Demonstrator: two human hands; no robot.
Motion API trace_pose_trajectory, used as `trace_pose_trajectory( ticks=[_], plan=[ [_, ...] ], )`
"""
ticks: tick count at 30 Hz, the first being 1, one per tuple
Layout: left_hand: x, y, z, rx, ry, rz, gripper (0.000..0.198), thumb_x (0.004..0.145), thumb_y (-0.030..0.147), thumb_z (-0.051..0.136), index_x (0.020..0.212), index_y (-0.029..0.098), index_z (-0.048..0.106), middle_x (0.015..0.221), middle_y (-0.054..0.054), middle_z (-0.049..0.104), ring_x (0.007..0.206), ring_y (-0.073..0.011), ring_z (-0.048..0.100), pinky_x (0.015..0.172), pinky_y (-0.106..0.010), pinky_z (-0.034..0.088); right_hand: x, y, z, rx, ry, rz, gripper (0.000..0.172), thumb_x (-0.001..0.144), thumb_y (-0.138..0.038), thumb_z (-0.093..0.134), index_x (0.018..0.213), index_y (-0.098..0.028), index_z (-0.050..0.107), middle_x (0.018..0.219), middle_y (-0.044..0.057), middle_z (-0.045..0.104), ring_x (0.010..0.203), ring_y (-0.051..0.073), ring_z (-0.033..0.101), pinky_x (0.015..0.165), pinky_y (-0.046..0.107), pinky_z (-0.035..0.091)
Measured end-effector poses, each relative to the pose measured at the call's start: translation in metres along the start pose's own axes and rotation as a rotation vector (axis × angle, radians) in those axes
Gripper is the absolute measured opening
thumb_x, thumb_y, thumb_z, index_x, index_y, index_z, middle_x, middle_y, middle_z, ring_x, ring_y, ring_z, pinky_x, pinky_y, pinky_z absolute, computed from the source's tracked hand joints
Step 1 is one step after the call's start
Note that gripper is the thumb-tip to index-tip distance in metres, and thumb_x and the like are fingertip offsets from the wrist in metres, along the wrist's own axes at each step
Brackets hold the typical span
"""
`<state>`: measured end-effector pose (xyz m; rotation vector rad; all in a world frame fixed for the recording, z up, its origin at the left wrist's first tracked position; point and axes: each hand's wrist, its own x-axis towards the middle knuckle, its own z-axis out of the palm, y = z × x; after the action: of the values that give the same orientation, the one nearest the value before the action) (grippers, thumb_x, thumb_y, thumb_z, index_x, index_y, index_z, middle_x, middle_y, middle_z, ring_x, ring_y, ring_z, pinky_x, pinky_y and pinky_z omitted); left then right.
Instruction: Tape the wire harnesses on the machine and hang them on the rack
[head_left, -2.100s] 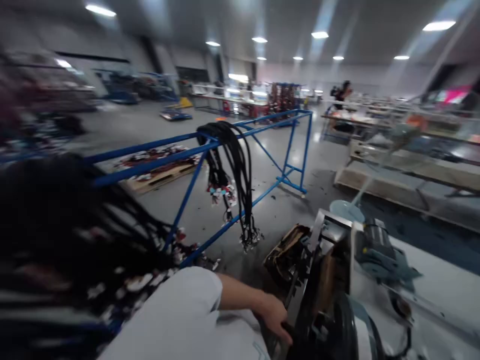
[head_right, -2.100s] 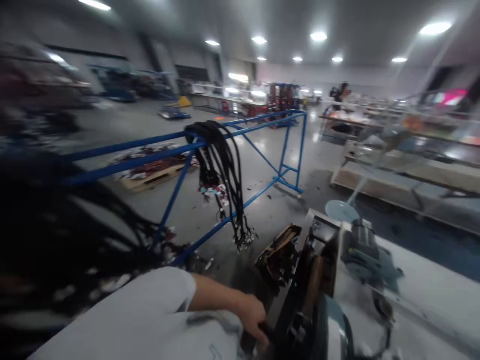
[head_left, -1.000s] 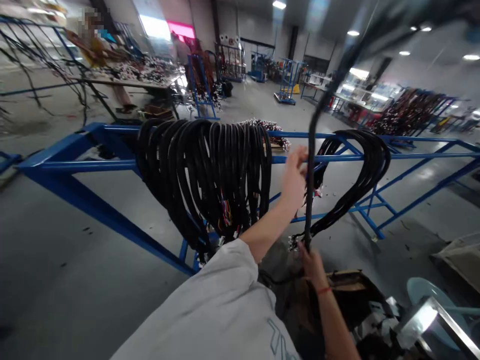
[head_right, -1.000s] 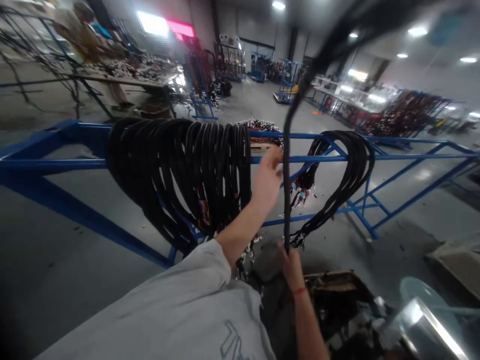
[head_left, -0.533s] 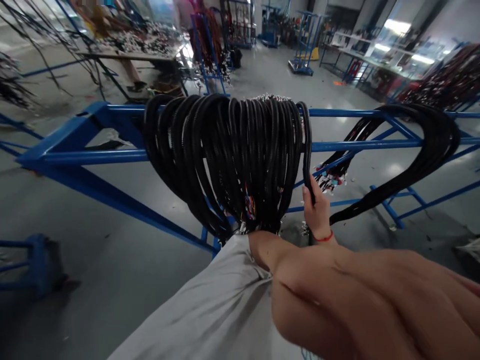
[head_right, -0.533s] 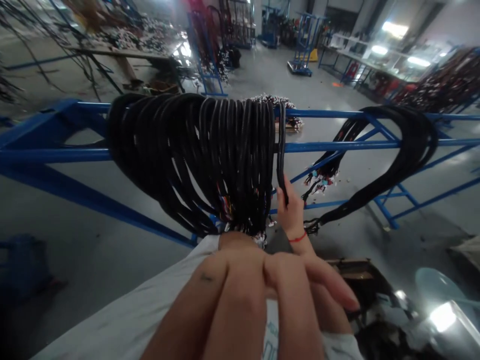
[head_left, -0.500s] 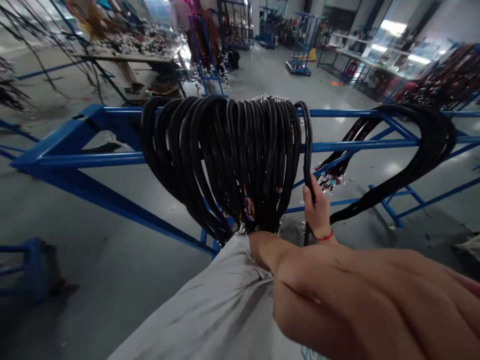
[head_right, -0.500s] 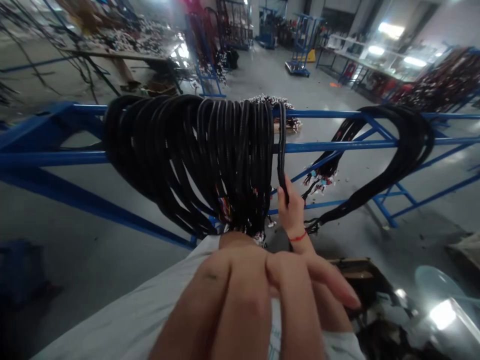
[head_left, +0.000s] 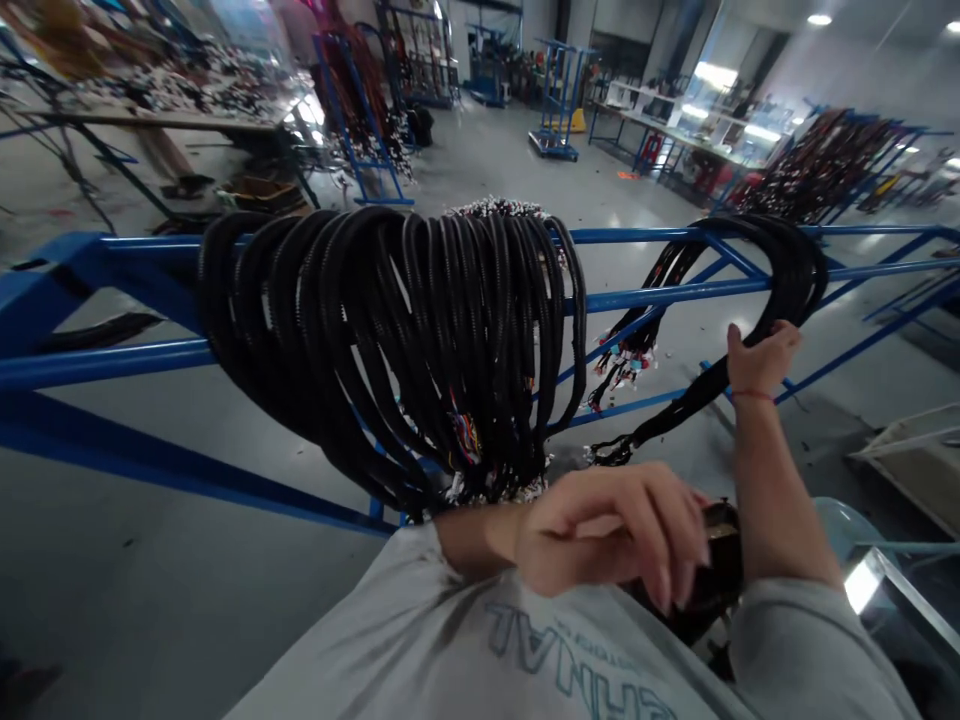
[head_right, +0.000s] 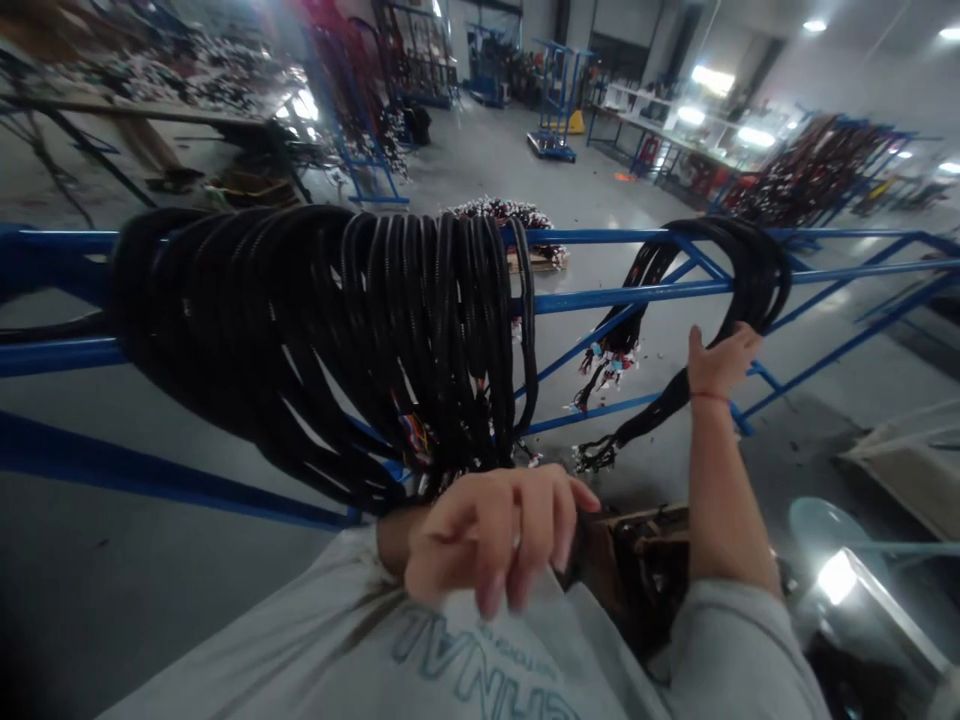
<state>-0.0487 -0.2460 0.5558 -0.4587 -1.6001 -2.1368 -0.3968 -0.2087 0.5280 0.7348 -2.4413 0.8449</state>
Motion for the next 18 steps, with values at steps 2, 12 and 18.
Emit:
trace_pose_trajectory(
  ticks=[2,12,18],
  plan=[
    [-0.010,0.001,-0.008,-0.016,0.086,0.026,0.046,0.086,0.063,0.055,0.063,0.023,0.058,0.067,-0.006,0.059,0.072,-0.0197,0.059,0.096,-0.042,0.047,0.039,0.008,-0.008,-0.189,-0.142,0.212,0.046,0.087,-0.027,0.058,0.120,0.006,0.056,0.121,0.039,0.052,0.116,0.038,0.054,0.092,0.049,0.041],
    [-0.022,-0.088,-0.045,-0.065,0.560,-0.196,0.025,0.081,0.041,0.073,0.087,0.017,0.067,0.087,-0.005,0.064,0.086,-0.0179,0.058,0.080,-0.029,0.045,-0.041,-0.074,-0.022,0.958,-0.409,0.001,0.049,0.083,-0.069,0.054,0.075,-0.020,0.055,0.054,-0.004,0.046,0.045,0.010,0.041,0.045,0.023,0.036],
    [0.073,-0.134,-0.057,-0.190,0.729,-0.331,0.030,0.083,0.034,0.073,0.107,0.019,0.065,0.116,-0.008,0.067,0.107,-0.0185,0.063,0.085,-0.025,0.049,-0.217,-0.027,0.012,0.769,-0.444,0.265,0.057,0.087,-0.073,0.039,0.056,-0.025,0.042,0.048,0.000,0.042,0.046,0.017,0.041,0.046,0.033,0.036]
  ],
)
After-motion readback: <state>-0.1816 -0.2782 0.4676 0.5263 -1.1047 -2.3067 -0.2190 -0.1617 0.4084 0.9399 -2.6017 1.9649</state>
